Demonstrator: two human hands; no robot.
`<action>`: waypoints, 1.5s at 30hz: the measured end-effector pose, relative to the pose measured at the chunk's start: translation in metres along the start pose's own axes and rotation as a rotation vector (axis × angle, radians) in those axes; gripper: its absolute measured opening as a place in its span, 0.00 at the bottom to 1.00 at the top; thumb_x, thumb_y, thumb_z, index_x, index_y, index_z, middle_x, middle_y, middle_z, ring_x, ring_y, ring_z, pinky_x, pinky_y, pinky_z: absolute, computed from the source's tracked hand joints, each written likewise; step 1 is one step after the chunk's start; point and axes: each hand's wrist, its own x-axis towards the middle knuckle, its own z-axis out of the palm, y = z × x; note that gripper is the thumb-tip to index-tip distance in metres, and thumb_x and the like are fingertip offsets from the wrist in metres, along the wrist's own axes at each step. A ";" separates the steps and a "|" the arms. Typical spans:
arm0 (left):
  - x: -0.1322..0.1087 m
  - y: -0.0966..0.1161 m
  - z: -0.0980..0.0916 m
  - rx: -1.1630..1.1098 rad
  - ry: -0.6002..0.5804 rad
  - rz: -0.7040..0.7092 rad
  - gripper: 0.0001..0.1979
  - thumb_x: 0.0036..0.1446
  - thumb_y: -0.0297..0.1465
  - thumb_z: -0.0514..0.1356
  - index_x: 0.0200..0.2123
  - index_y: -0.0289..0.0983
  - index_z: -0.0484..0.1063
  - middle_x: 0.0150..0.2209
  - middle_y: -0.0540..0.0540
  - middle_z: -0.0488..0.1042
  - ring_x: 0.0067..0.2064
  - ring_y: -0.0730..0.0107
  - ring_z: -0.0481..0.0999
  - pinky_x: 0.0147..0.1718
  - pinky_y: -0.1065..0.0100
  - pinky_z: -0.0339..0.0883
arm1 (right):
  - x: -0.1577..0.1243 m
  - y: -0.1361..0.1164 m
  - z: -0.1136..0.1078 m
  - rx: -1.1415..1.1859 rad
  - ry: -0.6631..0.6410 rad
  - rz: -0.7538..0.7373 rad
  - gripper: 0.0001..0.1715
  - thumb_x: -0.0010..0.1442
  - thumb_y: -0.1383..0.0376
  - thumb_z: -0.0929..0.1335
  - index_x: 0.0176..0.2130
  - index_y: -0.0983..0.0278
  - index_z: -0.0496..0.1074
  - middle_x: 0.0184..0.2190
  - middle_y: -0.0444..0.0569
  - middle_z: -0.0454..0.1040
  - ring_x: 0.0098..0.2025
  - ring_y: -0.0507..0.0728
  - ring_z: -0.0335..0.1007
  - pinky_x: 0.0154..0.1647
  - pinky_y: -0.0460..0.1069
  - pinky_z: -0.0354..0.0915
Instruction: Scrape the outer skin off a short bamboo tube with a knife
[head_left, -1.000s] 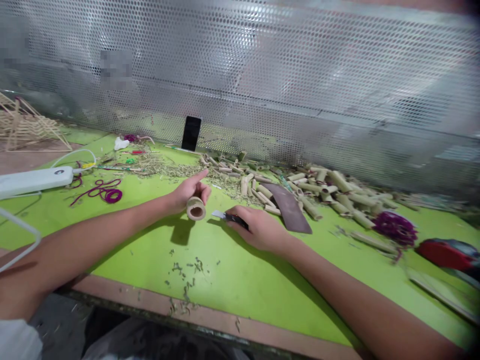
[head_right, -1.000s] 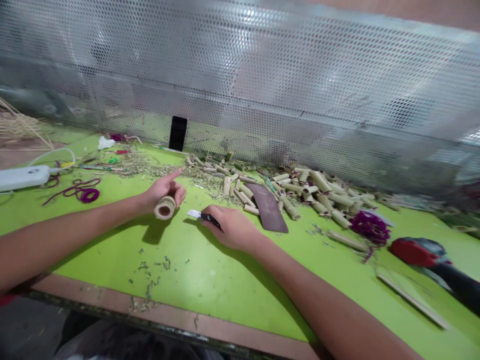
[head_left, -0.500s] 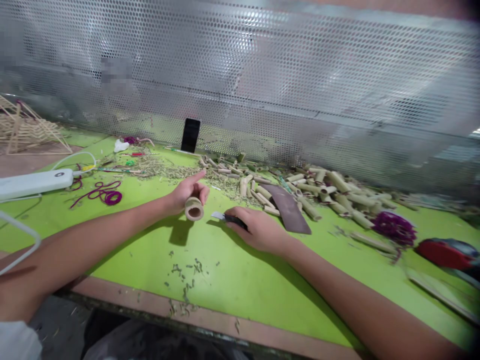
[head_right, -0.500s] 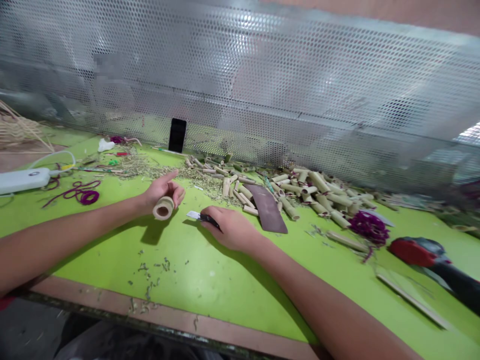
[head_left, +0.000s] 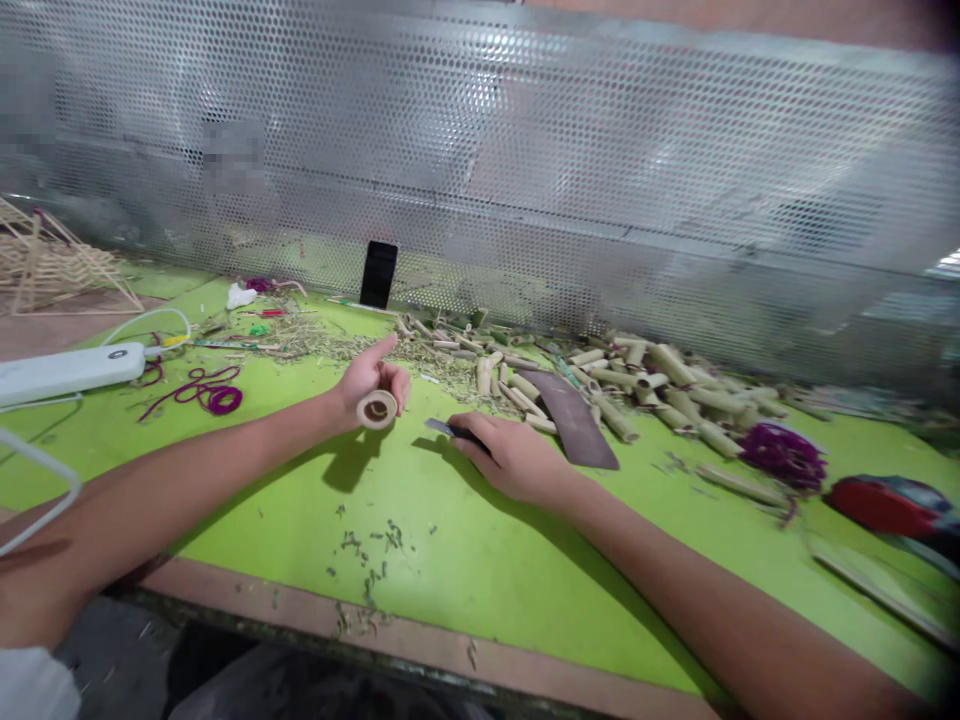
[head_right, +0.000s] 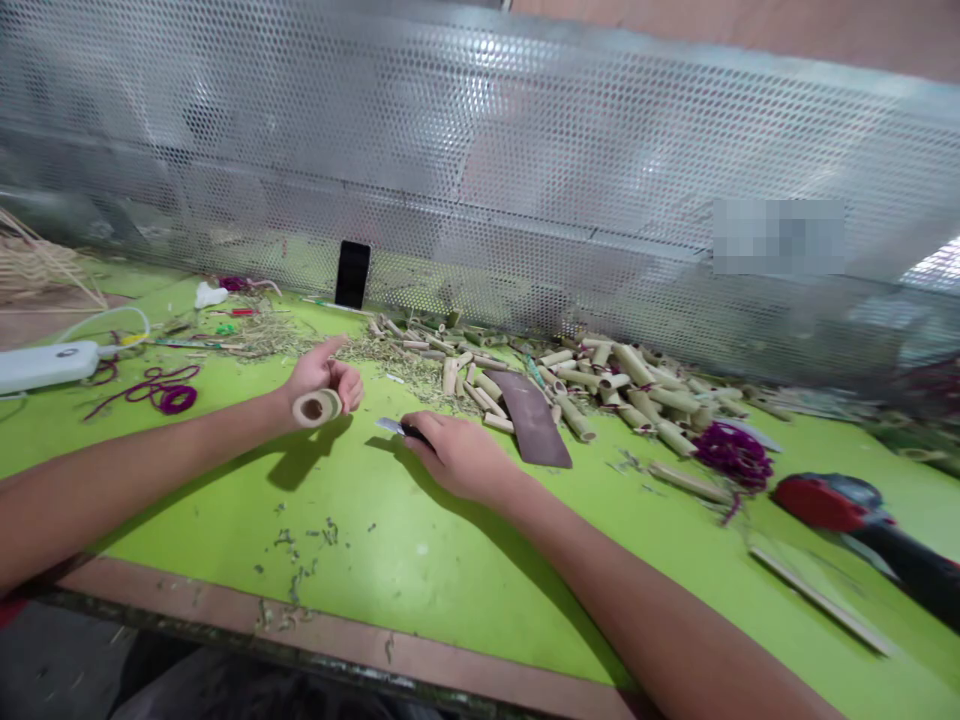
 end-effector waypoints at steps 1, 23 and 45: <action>0.001 0.002 0.000 -0.027 0.014 0.016 0.45 0.67 0.60 0.41 0.08 0.36 0.65 0.10 0.46 0.60 0.15 0.76 0.63 0.20 0.71 0.59 | 0.000 0.000 0.000 -0.005 0.000 -0.007 0.19 0.72 0.59 0.59 0.54 0.64 0.72 0.44 0.58 0.81 0.41 0.63 0.78 0.40 0.54 0.69; -0.006 0.005 0.000 0.117 0.016 0.079 0.43 0.68 0.59 0.41 0.12 0.35 0.67 0.13 0.48 0.62 0.14 0.77 0.63 0.16 0.73 0.55 | -0.002 -0.001 -0.004 -0.005 0.032 0.043 0.17 0.70 0.59 0.61 0.53 0.64 0.69 0.44 0.56 0.80 0.38 0.63 0.77 0.34 0.53 0.66; -0.007 -0.009 0.002 0.799 -0.072 0.096 0.39 0.70 0.52 0.42 0.13 0.37 0.67 0.13 0.47 0.65 0.17 0.74 0.66 0.26 0.69 0.64 | -0.004 -0.004 -0.005 -0.070 0.011 0.002 0.15 0.70 0.57 0.62 0.49 0.63 0.70 0.38 0.52 0.80 0.30 0.58 0.73 0.30 0.50 0.55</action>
